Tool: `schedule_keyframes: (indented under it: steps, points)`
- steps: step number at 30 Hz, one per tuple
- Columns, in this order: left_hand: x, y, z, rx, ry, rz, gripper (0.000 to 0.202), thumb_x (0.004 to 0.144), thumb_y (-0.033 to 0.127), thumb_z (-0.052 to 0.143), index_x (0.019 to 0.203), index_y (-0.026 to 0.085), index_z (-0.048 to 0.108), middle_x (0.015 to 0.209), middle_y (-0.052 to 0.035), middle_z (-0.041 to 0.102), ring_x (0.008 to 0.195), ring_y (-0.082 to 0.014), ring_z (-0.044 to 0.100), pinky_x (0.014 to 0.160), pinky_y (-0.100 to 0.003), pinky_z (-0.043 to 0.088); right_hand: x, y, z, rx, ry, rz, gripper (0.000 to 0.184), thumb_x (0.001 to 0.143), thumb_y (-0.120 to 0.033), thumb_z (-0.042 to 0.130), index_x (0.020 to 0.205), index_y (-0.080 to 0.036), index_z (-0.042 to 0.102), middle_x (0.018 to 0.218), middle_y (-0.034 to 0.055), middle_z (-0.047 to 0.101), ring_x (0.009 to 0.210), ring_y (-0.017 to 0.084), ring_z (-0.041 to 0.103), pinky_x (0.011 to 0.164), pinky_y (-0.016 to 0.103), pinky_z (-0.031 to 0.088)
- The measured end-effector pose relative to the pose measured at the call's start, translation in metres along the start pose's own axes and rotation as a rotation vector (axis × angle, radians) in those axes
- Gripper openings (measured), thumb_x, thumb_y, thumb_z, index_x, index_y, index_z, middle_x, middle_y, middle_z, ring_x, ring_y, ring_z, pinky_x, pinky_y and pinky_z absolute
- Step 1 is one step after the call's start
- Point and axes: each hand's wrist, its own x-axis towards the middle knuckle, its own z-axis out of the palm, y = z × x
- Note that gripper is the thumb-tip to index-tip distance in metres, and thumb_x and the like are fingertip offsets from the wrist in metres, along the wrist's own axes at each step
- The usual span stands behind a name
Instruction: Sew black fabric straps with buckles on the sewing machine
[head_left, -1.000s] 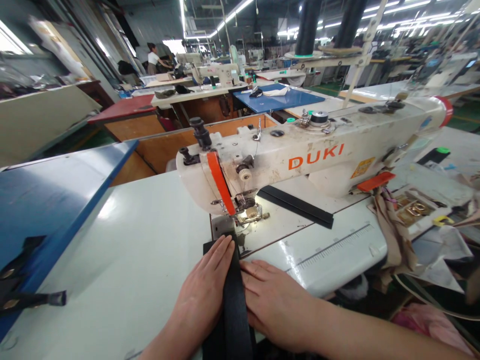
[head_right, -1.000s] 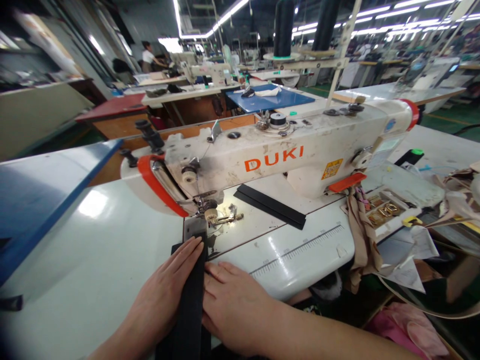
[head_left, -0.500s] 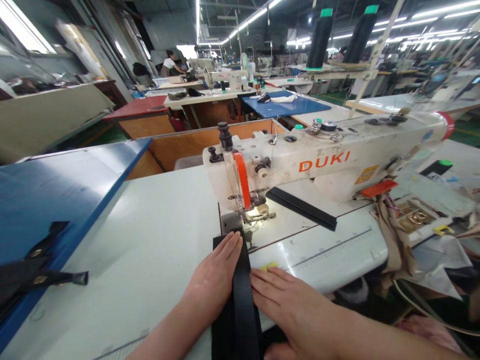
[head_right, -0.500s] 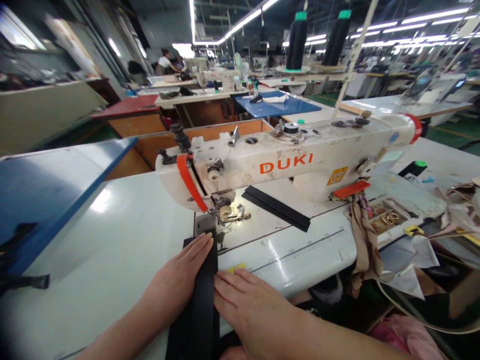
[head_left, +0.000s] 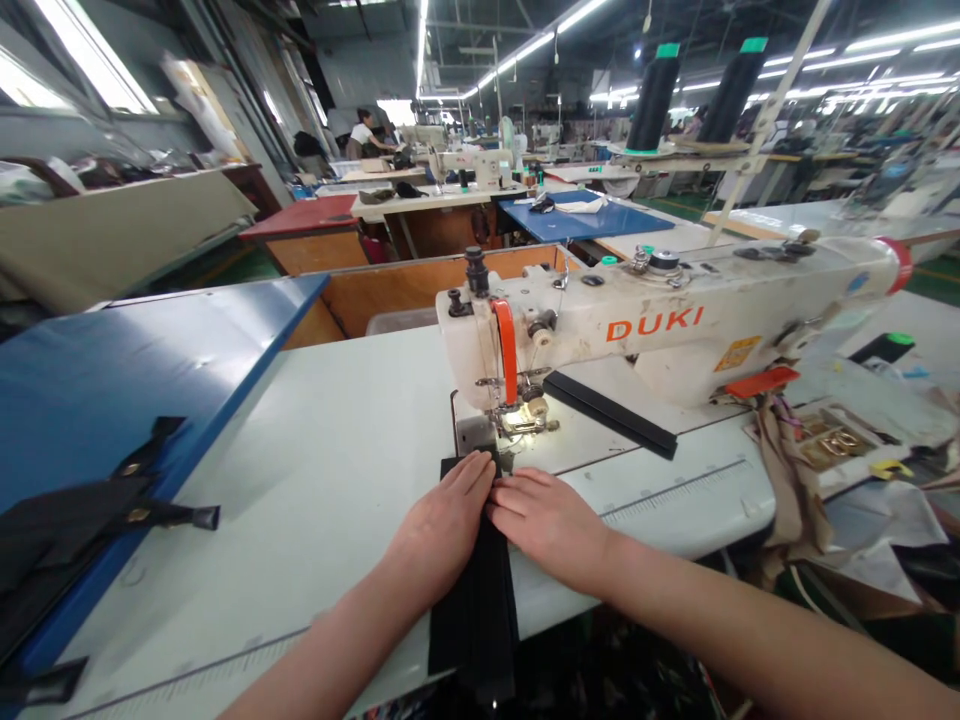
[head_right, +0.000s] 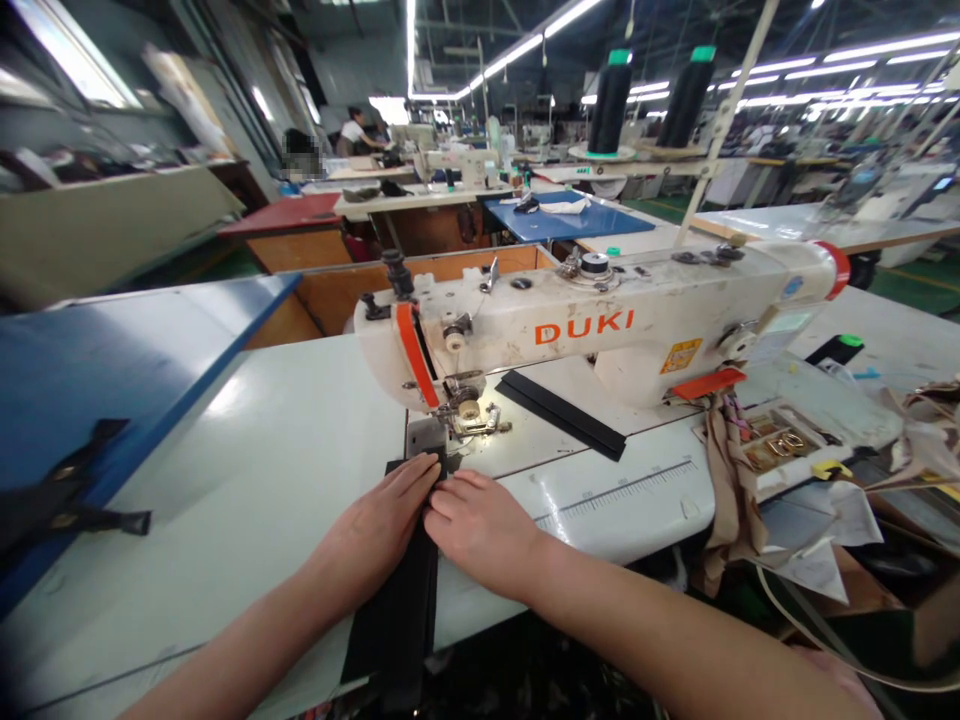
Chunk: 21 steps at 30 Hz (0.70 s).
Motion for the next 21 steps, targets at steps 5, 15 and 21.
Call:
schedule_keyframes:
  steps: [5, 15, 21]
  points:
    - [0.002, 0.005, -0.001, -0.070, -0.042, -0.064, 0.036, 0.087, 0.008, 0.034, 0.118, 0.007, 0.052, 0.122, -0.0153, 0.056, 0.112, -0.0218, 0.057, 0.095, -0.035, 0.050, 0.002, 0.009, 0.004, -0.029, 0.021, -0.131, 0.011, 0.089, -0.015, 0.050, 0.086, -0.013, 0.061, 0.090, 0.0045, 0.064, 0.090, 0.019, 0.056, 0.090, 0.033, 0.046]
    - [0.022, -0.002, 0.010, 0.035, 0.206, 0.045, 0.031, 0.090, 0.009, 0.032, 0.109, 0.004, 0.056, 0.110, -0.0168, 0.062, 0.103, -0.0226, 0.062, 0.089, -0.033, 0.054, 0.006, 0.034, 0.003, -0.041, 0.022, -0.115, 0.011, 0.089, -0.015, 0.052, 0.087, -0.013, 0.062, 0.095, 0.0046, 0.066, 0.090, 0.018, 0.059, 0.086, 0.030, 0.050]
    - [0.025, -0.006, 0.011, 0.044, 0.264, 0.082, 0.033, 0.093, 0.012, 0.029, 0.108, 0.005, 0.057, 0.108, -0.0170, 0.063, 0.104, -0.0231, 0.061, 0.087, -0.034, 0.055, 0.006, 0.037, 0.005, -0.006, 0.043, -0.092, 0.010, 0.088, -0.015, 0.054, 0.088, -0.013, 0.063, 0.093, 0.0044, 0.066, 0.090, 0.018, 0.059, 0.087, 0.030, 0.050]
